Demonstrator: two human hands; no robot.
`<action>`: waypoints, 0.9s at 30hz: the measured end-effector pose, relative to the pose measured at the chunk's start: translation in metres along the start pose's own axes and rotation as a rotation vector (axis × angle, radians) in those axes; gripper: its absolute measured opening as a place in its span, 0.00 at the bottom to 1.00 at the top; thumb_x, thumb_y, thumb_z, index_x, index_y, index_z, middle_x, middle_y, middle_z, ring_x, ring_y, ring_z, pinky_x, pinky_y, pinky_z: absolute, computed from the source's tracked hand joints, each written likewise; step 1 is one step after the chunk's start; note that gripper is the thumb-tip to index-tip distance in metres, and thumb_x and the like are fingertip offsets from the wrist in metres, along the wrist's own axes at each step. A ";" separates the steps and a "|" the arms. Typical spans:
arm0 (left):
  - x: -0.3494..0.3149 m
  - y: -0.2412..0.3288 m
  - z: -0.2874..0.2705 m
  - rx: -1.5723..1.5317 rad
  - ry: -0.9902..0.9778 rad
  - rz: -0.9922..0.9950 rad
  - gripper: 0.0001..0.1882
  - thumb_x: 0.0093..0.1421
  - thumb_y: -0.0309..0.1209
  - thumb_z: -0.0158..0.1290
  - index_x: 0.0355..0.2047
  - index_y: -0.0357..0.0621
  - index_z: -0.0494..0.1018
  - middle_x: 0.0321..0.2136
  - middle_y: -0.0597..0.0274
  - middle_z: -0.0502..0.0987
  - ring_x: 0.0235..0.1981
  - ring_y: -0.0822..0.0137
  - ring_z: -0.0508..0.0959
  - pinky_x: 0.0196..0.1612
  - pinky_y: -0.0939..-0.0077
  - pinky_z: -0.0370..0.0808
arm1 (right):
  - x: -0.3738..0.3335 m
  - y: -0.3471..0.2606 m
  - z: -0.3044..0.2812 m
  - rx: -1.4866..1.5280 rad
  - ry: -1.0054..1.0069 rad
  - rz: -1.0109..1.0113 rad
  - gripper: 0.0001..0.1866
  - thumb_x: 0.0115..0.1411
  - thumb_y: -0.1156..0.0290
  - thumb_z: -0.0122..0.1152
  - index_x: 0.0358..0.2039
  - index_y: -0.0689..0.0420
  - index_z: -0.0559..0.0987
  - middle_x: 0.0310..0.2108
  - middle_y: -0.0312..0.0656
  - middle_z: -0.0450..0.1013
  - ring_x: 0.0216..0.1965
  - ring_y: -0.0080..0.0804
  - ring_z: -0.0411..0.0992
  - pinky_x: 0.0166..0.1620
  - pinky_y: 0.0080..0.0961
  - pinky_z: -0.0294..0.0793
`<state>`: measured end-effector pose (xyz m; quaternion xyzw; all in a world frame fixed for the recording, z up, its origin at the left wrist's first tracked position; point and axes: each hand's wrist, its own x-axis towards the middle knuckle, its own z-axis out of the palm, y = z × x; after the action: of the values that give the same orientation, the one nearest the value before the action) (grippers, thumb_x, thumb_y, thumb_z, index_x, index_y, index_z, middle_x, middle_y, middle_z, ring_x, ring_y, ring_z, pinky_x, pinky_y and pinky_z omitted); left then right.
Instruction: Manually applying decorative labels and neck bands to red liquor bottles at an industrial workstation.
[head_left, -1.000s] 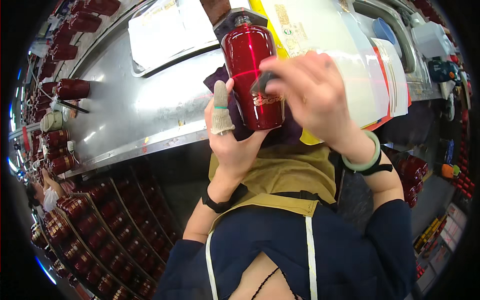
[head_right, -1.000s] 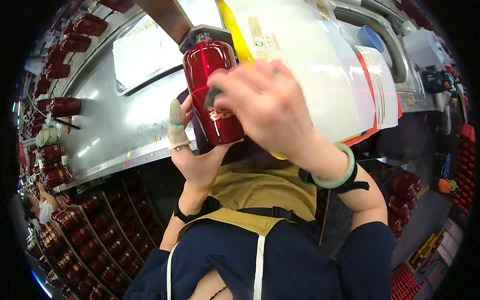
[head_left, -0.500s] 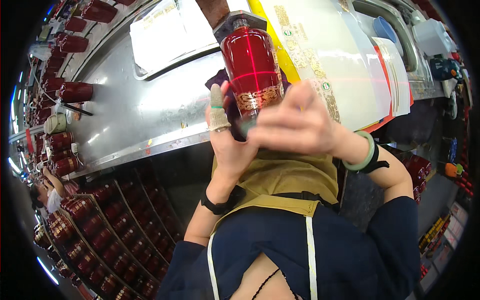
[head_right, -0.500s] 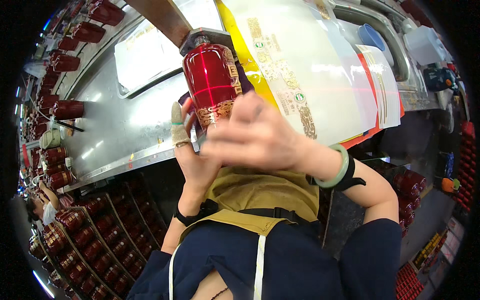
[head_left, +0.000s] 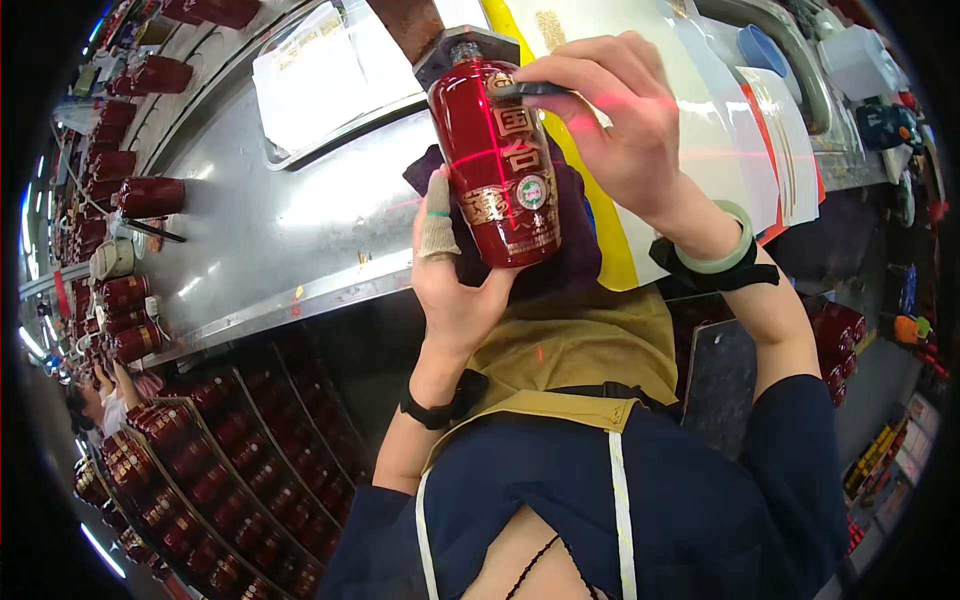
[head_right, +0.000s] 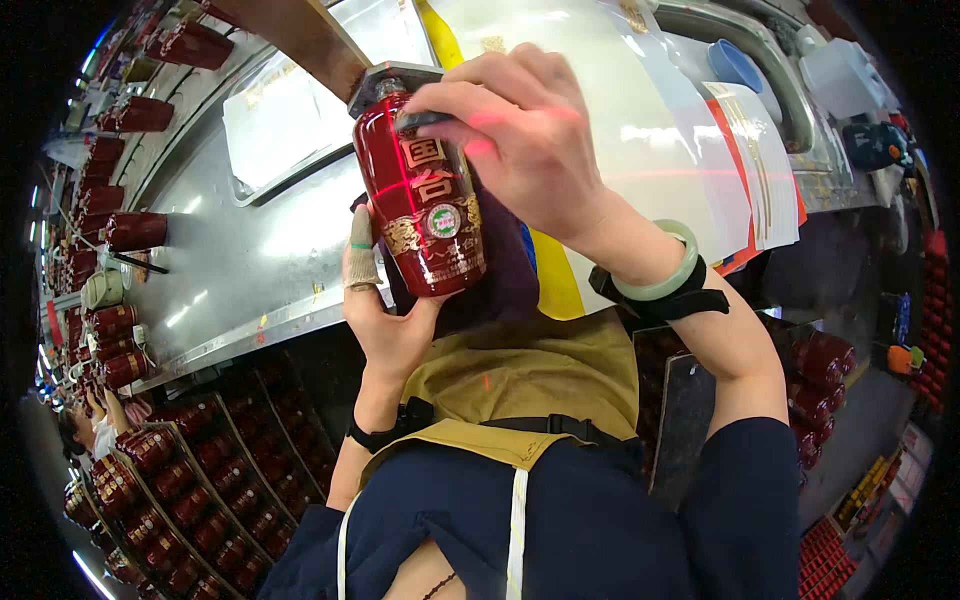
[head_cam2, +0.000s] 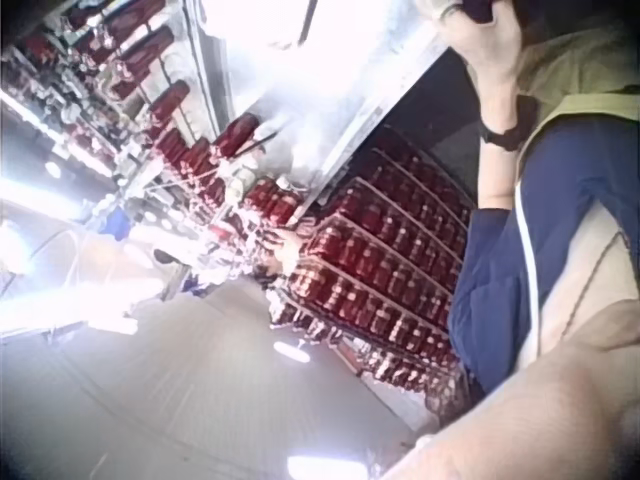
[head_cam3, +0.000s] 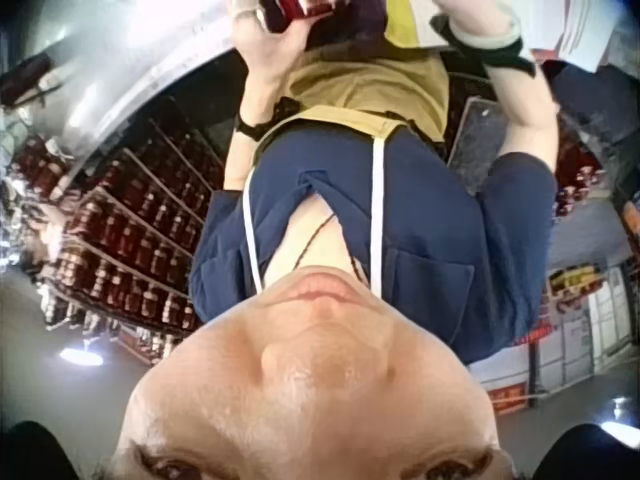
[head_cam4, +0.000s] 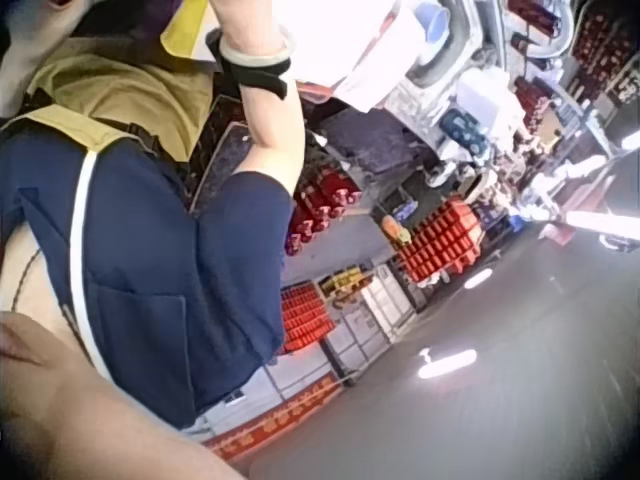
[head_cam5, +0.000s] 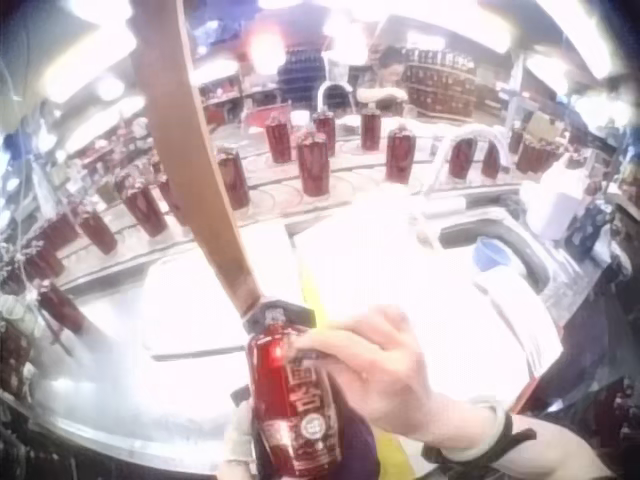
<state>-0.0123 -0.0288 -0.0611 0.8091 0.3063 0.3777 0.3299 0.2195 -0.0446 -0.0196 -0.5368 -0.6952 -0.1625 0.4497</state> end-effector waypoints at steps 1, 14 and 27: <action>-0.002 -0.003 0.002 -0.061 -0.004 -0.027 0.51 0.46 0.22 0.70 0.69 0.28 0.57 0.61 0.40 0.70 0.60 0.46 0.73 0.62 0.61 0.70 | 0.000 0.006 -0.002 -0.158 0.021 -0.067 0.11 0.51 0.66 0.66 0.37 0.46 0.83 0.35 0.31 0.77 0.32 0.32 0.70 0.41 0.31 0.70; -0.005 -0.013 -0.002 -0.038 -0.083 -0.014 0.48 0.49 0.22 0.68 0.68 0.26 0.56 0.63 0.38 0.69 0.63 0.53 0.73 0.63 0.65 0.70 | 0.001 -0.016 0.009 0.109 -0.141 -0.420 0.07 0.55 0.66 0.61 0.35 0.43 0.81 0.34 0.27 0.72 0.34 0.29 0.70 0.42 0.31 0.72; -0.007 -0.015 0.000 -0.147 -0.100 -0.179 0.47 0.49 0.21 0.67 0.68 0.28 0.58 0.63 0.40 0.68 0.63 0.50 0.71 0.64 0.63 0.68 | -0.037 -0.065 -0.020 0.344 -0.285 -0.356 0.10 0.50 0.72 0.65 0.34 0.44 0.84 0.36 0.25 0.76 0.33 0.26 0.66 0.37 0.28 0.74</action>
<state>-0.0194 -0.0248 -0.0758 0.7700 0.3317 0.3275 0.4357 0.1711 -0.1055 -0.0213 -0.3396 -0.8520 -0.0416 0.3962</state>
